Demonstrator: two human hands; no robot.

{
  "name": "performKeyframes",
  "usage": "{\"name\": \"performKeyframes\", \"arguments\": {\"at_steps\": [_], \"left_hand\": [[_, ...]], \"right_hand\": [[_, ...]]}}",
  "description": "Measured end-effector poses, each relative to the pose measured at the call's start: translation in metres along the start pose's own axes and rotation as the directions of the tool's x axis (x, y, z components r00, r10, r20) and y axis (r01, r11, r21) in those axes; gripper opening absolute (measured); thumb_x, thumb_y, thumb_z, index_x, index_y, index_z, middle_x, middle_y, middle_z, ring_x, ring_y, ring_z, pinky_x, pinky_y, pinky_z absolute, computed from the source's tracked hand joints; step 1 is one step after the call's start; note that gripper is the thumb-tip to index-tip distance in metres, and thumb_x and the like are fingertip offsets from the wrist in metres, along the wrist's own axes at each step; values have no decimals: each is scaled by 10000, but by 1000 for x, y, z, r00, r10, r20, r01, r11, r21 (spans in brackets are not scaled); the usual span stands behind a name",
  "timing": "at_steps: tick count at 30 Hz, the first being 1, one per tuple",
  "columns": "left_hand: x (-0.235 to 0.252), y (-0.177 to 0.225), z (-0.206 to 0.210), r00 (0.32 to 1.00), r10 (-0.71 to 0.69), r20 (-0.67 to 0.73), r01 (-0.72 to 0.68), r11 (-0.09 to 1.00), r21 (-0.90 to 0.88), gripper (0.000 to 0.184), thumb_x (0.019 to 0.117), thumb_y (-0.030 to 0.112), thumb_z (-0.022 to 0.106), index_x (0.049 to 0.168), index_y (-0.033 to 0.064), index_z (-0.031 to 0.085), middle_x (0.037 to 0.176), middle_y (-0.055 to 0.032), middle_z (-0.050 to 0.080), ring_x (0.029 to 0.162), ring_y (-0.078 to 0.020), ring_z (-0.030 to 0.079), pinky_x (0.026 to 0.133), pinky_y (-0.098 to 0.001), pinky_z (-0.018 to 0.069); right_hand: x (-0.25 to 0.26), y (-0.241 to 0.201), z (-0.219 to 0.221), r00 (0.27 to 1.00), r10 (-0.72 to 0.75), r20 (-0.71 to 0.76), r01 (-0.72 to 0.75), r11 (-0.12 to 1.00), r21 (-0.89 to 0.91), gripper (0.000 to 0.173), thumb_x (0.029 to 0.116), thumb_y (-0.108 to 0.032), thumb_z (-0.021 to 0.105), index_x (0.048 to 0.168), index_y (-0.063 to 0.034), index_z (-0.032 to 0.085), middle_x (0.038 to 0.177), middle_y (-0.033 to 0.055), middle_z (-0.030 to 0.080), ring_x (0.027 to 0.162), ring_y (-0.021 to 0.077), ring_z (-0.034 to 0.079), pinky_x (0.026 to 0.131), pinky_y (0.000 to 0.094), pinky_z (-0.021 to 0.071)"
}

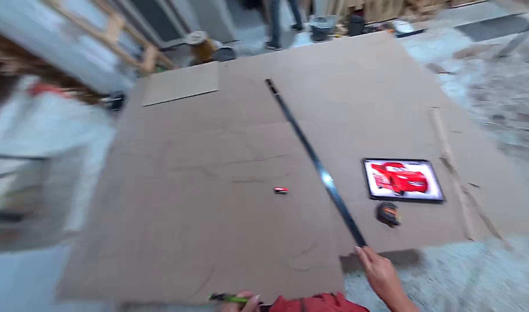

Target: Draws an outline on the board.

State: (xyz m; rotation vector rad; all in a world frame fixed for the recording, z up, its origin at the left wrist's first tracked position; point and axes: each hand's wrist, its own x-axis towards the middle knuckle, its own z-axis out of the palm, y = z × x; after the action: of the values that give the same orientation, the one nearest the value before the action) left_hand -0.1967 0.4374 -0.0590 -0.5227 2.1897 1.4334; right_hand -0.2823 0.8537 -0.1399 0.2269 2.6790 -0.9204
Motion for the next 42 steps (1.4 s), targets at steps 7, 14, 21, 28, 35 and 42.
{"name": "performKeyframes", "arguments": {"at_steps": [7,14,21,28,35,42], "left_hand": [[17,-36,-36,970,-46,-238,22,994,-104,237,1004,276,619,1073,87,745,828,-25,739,725,-143,701,701,-347,601],[66,-57,-88,975,-28,-220,-41,952,-304,229,983,182,635,1110,17,730,964,-116,759,843,-216,736,774,-367,626],[187,-28,-123,963,140,-230,-207,932,-299,232,958,166,612,1108,5,685,948,-127,758,831,-241,749,749,-370,643],[318,36,-118,812,330,-481,-486,839,-244,210,955,192,647,1063,33,733,850,-128,727,708,-212,692,641,-324,600],[340,41,-77,753,565,-337,-626,772,-107,186,988,253,696,1117,122,725,978,-33,733,748,-109,691,635,-251,605],[392,55,-127,719,352,-599,-504,858,-101,138,960,164,681,1068,85,710,827,-99,706,607,-151,640,536,-262,556]], "right_hand": [[21,-25,29,983,-183,19,183,983,-5,630,1052,-611,336,1024,-102,705,772,85,690,685,251,681,619,535,550],[70,-99,43,974,-210,-79,213,977,24,555,1059,-577,363,1108,-142,703,853,19,701,744,155,687,672,443,593],[213,-189,56,972,-176,-155,217,925,311,446,1087,-434,394,1112,-109,698,838,-2,707,745,144,691,695,415,613],[390,-250,111,835,-155,-528,493,635,595,362,1111,-332,439,1055,-66,678,789,-7,661,663,96,633,613,296,571],[393,-253,108,849,-203,-487,483,672,562,366,1115,-356,432,975,-130,684,733,-58,629,607,56,602,534,237,524],[394,-252,105,865,-169,-472,467,615,635,351,1115,-344,427,968,-159,686,722,-94,617,599,43,592,535,224,521]]}}
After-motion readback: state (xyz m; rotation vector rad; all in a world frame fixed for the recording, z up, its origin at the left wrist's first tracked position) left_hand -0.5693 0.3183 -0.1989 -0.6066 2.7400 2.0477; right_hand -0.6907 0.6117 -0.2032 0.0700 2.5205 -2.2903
